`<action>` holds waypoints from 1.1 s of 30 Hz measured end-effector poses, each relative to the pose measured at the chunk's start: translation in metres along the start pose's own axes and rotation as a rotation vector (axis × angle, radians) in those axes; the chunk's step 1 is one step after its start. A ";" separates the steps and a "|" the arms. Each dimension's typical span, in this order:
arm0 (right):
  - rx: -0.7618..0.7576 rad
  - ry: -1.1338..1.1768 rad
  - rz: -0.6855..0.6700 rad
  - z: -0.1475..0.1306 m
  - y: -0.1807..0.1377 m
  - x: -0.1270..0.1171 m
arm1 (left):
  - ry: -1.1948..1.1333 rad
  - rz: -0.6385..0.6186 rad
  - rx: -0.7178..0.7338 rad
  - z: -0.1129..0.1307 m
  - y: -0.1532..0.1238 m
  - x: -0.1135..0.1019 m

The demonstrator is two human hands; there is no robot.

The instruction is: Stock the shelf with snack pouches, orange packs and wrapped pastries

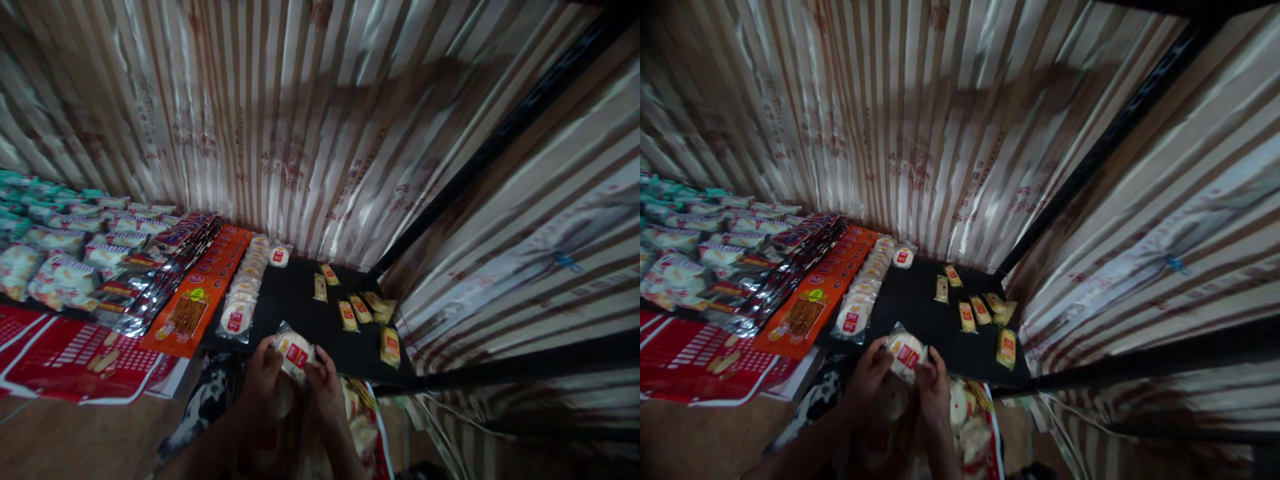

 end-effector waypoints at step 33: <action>-0.450 -0.384 0.067 -0.052 0.153 0.137 | 0.476 0.161 0.500 0.051 0.118 0.078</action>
Point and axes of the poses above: each hand's wrist, its own y-axis towards the middle knuckle, its own x-axis out of the palm, z = x × y, the point moved 5 cm from there along y, towards the middle knuckle, and after that the axes turned 14 degrees about z, right-handed, at the moved point
